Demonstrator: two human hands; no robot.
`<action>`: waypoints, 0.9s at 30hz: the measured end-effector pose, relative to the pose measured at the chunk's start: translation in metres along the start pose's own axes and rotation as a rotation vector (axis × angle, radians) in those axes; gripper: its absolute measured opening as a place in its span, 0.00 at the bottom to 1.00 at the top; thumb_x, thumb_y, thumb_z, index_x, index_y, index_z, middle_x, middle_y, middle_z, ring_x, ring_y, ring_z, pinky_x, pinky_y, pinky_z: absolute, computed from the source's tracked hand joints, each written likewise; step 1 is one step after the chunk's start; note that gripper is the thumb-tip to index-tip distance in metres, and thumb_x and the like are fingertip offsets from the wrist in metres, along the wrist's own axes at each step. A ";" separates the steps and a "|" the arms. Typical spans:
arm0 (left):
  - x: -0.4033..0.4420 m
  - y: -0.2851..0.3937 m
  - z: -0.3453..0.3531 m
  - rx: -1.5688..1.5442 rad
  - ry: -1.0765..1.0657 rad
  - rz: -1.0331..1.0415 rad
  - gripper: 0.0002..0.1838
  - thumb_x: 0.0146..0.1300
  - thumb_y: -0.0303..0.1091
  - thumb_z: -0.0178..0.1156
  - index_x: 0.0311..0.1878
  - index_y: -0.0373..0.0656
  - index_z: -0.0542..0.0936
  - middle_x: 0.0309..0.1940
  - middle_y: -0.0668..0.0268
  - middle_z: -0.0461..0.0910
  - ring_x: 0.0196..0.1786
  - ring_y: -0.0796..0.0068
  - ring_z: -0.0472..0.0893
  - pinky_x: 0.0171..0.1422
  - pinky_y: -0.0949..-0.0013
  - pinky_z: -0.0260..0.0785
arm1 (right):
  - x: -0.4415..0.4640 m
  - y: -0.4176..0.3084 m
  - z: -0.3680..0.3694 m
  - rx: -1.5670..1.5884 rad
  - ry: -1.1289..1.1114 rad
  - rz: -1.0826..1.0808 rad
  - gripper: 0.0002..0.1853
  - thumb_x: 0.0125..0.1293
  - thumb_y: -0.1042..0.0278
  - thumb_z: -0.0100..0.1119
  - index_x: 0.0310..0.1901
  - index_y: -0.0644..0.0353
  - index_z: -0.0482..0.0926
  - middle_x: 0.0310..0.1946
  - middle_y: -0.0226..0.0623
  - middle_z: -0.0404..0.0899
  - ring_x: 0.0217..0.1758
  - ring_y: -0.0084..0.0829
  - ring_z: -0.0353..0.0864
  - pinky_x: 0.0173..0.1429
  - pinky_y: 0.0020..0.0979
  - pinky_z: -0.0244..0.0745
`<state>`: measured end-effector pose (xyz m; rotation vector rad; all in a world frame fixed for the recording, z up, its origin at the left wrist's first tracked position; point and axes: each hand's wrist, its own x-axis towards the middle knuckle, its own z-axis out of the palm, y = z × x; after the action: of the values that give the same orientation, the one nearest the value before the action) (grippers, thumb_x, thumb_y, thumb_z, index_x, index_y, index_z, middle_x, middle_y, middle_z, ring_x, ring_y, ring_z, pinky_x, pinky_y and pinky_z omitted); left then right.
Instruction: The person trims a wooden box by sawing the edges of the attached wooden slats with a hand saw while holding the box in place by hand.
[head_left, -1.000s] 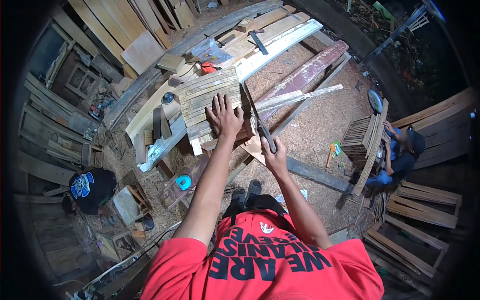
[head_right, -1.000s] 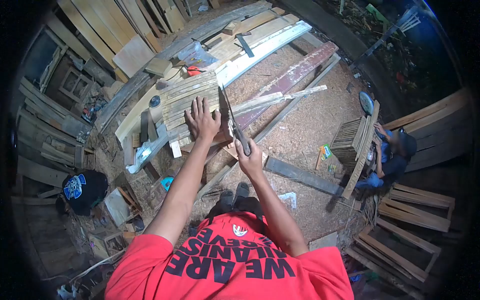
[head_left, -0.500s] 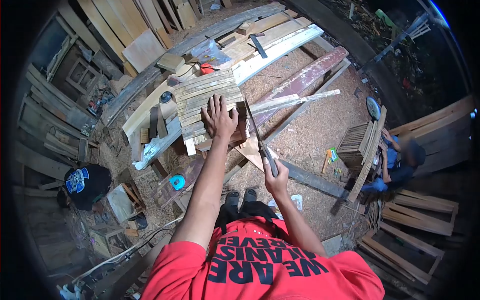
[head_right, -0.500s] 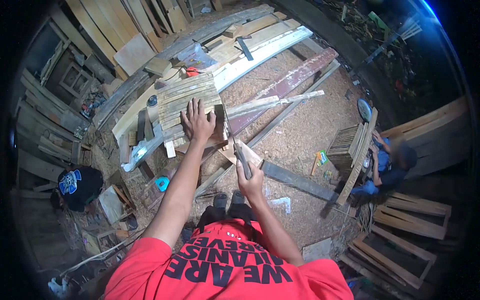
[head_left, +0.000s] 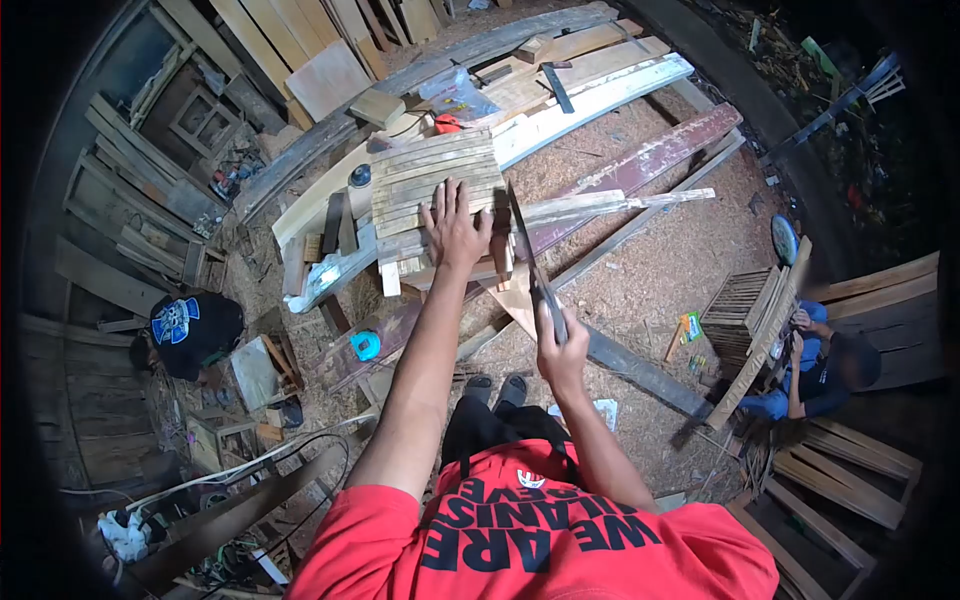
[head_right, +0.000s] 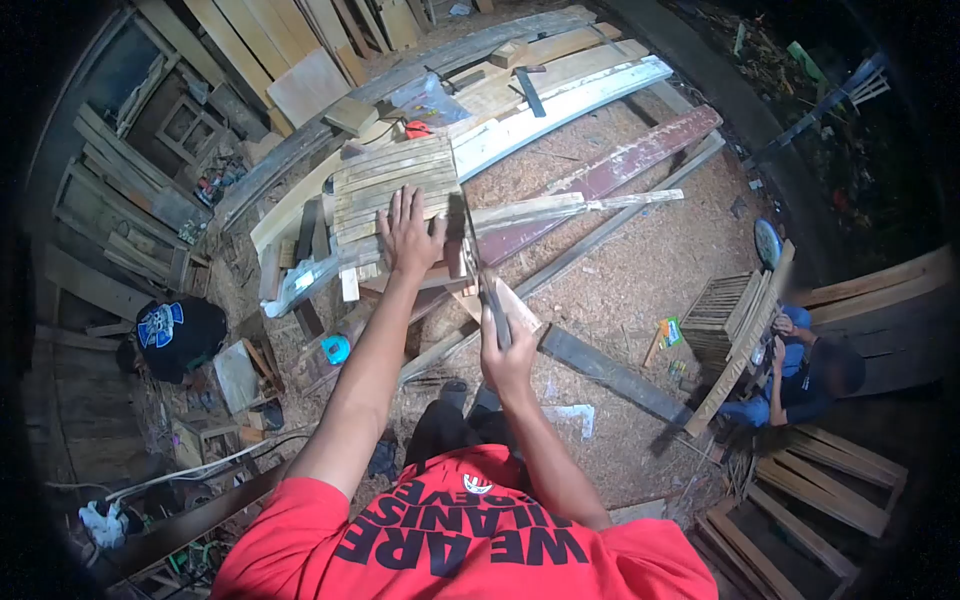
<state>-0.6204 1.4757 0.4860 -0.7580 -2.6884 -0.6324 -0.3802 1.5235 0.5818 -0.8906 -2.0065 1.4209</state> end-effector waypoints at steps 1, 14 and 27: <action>0.005 0.003 0.000 0.021 0.001 0.006 0.36 0.63 0.51 0.54 0.73 0.44 0.67 0.77 0.56 0.60 0.79 0.55 0.57 0.80 0.35 0.39 | 0.010 -0.001 0.007 -0.017 -0.001 -0.019 0.16 0.71 0.62 0.60 0.33 0.69 0.81 0.18 0.45 0.76 0.20 0.29 0.73 0.28 0.37 0.68; 0.006 0.007 -0.001 0.035 -0.004 0.001 0.36 0.66 0.52 0.54 0.73 0.45 0.66 0.77 0.56 0.61 0.79 0.56 0.57 0.80 0.37 0.39 | 0.027 0.003 0.001 0.055 0.006 -0.032 0.14 0.72 0.64 0.59 0.35 0.67 0.82 0.16 0.36 0.72 0.22 0.22 0.68 0.29 0.33 0.66; 0.008 0.007 0.004 0.040 0.050 0.012 0.35 0.65 0.50 0.55 0.72 0.45 0.67 0.75 0.55 0.64 0.78 0.54 0.59 0.80 0.37 0.39 | 0.020 0.009 0.017 0.039 -0.027 -0.060 0.12 0.70 0.65 0.61 0.34 0.67 0.80 0.18 0.45 0.75 0.19 0.29 0.73 0.26 0.36 0.67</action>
<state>-0.6238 1.4866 0.4880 -0.7372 -2.6406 -0.5856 -0.4036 1.5301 0.5682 -0.7915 -2.0009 1.4409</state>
